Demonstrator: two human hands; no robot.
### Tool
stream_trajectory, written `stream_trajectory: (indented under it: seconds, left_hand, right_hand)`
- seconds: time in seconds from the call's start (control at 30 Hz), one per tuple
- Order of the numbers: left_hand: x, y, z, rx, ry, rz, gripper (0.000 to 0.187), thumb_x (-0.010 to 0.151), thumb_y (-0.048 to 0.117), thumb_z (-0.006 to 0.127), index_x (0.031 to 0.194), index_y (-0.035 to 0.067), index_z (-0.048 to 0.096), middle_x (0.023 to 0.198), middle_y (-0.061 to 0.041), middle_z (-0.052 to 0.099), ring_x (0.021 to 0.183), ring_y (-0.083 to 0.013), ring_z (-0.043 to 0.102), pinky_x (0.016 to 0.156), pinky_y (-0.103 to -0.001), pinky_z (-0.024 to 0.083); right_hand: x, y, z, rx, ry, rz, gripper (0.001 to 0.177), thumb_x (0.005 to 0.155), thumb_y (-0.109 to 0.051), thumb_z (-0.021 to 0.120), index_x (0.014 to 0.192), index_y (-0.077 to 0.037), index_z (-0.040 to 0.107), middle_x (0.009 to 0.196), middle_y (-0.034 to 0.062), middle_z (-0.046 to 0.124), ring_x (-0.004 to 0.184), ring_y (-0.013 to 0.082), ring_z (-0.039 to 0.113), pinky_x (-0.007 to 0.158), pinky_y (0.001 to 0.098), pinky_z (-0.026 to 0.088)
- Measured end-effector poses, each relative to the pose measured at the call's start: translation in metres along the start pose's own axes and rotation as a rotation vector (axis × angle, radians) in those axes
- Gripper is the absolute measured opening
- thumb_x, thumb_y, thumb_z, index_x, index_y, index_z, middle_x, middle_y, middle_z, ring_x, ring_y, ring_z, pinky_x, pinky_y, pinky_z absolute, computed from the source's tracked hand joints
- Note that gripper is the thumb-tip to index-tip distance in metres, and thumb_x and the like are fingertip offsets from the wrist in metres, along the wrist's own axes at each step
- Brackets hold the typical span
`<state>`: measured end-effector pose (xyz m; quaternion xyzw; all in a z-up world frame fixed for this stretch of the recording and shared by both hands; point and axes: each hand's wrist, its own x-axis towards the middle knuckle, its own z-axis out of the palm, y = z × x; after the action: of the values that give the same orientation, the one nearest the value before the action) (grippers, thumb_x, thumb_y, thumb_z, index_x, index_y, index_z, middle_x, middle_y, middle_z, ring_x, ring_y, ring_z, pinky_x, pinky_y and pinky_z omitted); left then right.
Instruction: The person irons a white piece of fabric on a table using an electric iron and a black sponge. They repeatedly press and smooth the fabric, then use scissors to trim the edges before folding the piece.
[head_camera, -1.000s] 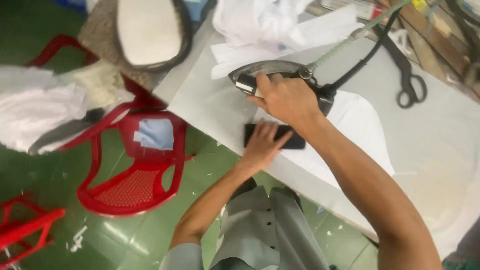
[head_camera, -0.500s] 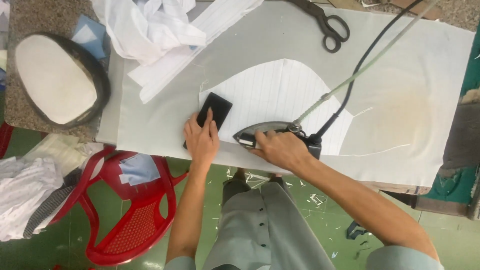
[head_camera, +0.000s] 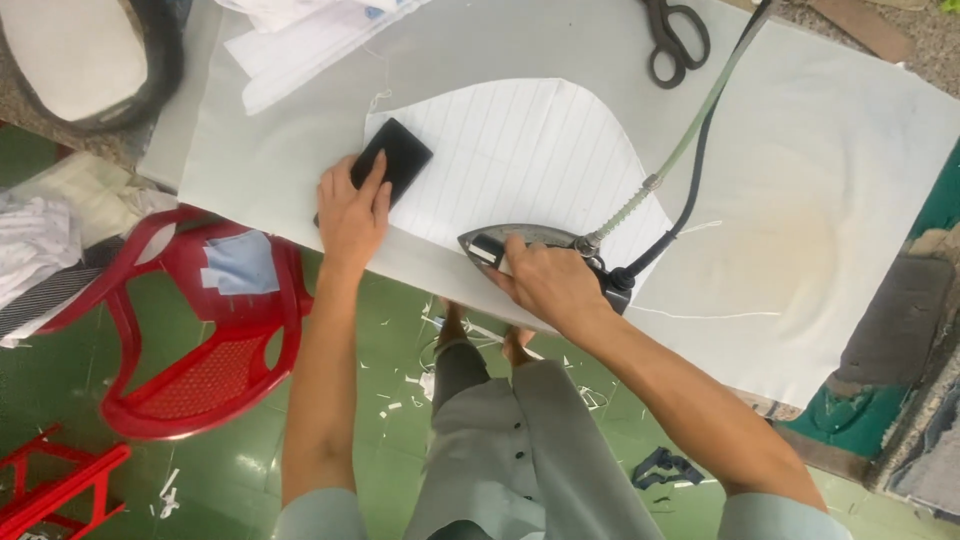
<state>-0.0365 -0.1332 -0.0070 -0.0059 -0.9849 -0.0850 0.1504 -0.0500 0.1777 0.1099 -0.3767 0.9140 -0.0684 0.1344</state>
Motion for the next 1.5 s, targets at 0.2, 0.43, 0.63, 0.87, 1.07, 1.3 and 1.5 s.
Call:
stream_trajectory:
  seconds: [0.2, 0.43, 0.63, 0.87, 1.07, 1.3, 1.5]
  left_hand:
    - [0.001, 0.000, -0.005, -0.006, -0.056, -0.004, 0.038, 0.112, 0.038, 0.047, 0.139, 0.020, 0.067, 0.124, -0.011, 0.052, 0.115, -0.0277, 0.050, 0.097, -0.039, 0.042]
    - [0.001, -0.005, -0.003, -0.037, -0.041, 0.032, 0.040, 0.110, 0.041, 0.051, 0.142, 0.020, 0.065, 0.125, -0.012, 0.051, 0.113, -0.0294, 0.050, 0.095, -0.041, 0.043]
    - [0.003, -0.003, -0.008, -0.065, -0.041, 0.019, 0.049, 0.102, 0.048, 0.061, 0.142, 0.021, 0.063, 0.126, -0.012, 0.050, 0.113, -0.0285, 0.049, 0.092, -0.040, 0.041]
    - [0.005, 0.001, -0.015, -0.112, -0.076, 0.002, 0.067, 0.089, 0.057, 0.074, 0.143, 0.019, 0.061, 0.128, -0.016, 0.051, 0.112, -0.0314, 0.049, 0.093, -0.043, 0.040]
    - [0.001, -0.006, -0.013, -0.126, -0.145, -0.010, 0.063, 0.092, 0.046, 0.074, 0.147, 0.019, 0.057, 0.133, -0.018, 0.051, 0.118, -0.0337, 0.050, 0.097, -0.045, 0.041]
    - [-0.024, -0.059, -0.026, -0.133, -0.056, -0.033, 0.062, 0.093, 0.036, 0.074, 0.148, 0.016, 0.056, 0.132, -0.021, 0.051, 0.117, -0.0368, 0.052, 0.097, -0.048, 0.045]
    - [-0.028, -0.106, -0.056, -0.017, -0.004, -0.195, 0.057, 0.092, 0.038, 0.075, 0.142, 0.014, 0.062, 0.129, -0.021, 0.054, 0.111, -0.0345, 0.055, 0.092, -0.047, 0.047]
  right_hand:
    - [-0.050, 0.038, -0.006, 0.008, -0.079, 0.104, 0.042, 0.098, -0.049, 0.056, 0.096, -0.008, 0.056, 0.064, 0.0136, 0.065, 0.057, 0.0324, 0.072, 0.053, 0.0428, 0.058]
    - [-0.074, 0.055, -0.001, -0.020, -0.145, 0.177, 0.043, 0.098, -0.050, 0.057, 0.104, -0.007, 0.057, 0.068, 0.0142, 0.068, 0.061, 0.0318, 0.074, 0.058, 0.0440, 0.060]
    - [-0.074, 0.052, 0.001, -0.009, -0.173, 0.237, 0.051, 0.094, -0.056, 0.060, 0.111, -0.008, 0.060, 0.074, 0.0122, 0.071, 0.065, 0.0296, 0.076, 0.062, 0.0422, 0.061]
    - [-0.053, 0.033, 0.009, -0.060, -0.120, 0.253, 0.048, 0.097, -0.056, 0.056, 0.111, -0.011, 0.060, 0.075, 0.0078, 0.072, 0.065, 0.0258, 0.076, 0.063, 0.0397, 0.062]
    - [0.000, -0.004, 0.003, -0.045, -0.106, 0.181, 0.047, 0.098, -0.057, 0.054, 0.106, -0.011, 0.060, 0.071, 0.0072, 0.070, 0.063, 0.0257, 0.074, 0.060, 0.0388, 0.062]
    - [0.066, -0.046, -0.002, -0.008, -0.105, 0.072, 0.045, 0.098, -0.056, 0.054, 0.105, -0.011, 0.058, 0.071, 0.0072, 0.069, 0.063, 0.0254, 0.074, 0.059, 0.0383, 0.061]
    - [0.123, -0.075, -0.003, 0.029, -0.113, 0.056, 0.048, 0.098, -0.055, 0.054, 0.113, -0.009, 0.059, 0.076, 0.0109, 0.072, 0.069, 0.0282, 0.076, 0.061, 0.0399, 0.062]
